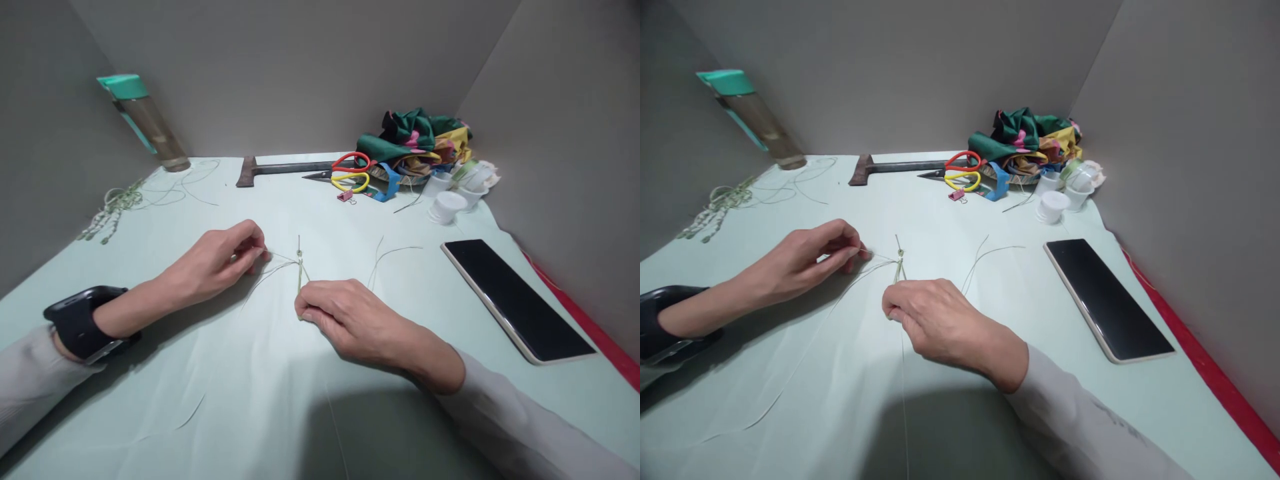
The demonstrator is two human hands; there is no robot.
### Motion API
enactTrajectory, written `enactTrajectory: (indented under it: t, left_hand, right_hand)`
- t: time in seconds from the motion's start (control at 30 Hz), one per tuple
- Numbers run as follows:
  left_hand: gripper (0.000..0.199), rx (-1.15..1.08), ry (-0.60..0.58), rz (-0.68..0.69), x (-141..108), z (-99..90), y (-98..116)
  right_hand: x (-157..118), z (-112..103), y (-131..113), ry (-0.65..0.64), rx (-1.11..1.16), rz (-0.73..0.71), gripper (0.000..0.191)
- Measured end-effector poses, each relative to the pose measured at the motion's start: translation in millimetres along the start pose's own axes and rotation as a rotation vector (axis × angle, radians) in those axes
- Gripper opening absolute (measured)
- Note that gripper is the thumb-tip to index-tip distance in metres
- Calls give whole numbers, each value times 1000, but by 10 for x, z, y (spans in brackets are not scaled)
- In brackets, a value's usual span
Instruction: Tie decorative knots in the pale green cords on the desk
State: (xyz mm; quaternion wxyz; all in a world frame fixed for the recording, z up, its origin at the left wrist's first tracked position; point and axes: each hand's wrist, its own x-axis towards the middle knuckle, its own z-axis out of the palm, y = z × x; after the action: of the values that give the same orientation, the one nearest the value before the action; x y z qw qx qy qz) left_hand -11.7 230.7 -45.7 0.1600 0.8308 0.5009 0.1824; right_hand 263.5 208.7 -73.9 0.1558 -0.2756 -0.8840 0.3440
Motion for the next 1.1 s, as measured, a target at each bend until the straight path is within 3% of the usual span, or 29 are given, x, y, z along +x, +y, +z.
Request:
enactTrajectory:
  t: [0.17,0.37,0.57,0.9,1.1]
  left_hand:
    - [34,-27,-7,-30,68,-32,-67]
    - [38,-6,-188,13,132,-131,-268]
    - [32,26,-268,105,89,-269,-179]
    - [26,29,-160,81,-42,-179,-126]
    - [31,-146,-193,-38,-28,-255,-25]
  right_hand:
    - [-7,-12,-15,0,-12,0,16]
    - [-7,-9,-15,11,-15,-15,17]
    - [-21,-9,-7,15,-8,-21,18]
    - [-18,-12,1,8,3,-12,17]
    - [-13,-5,-1,10,1,-17,17]
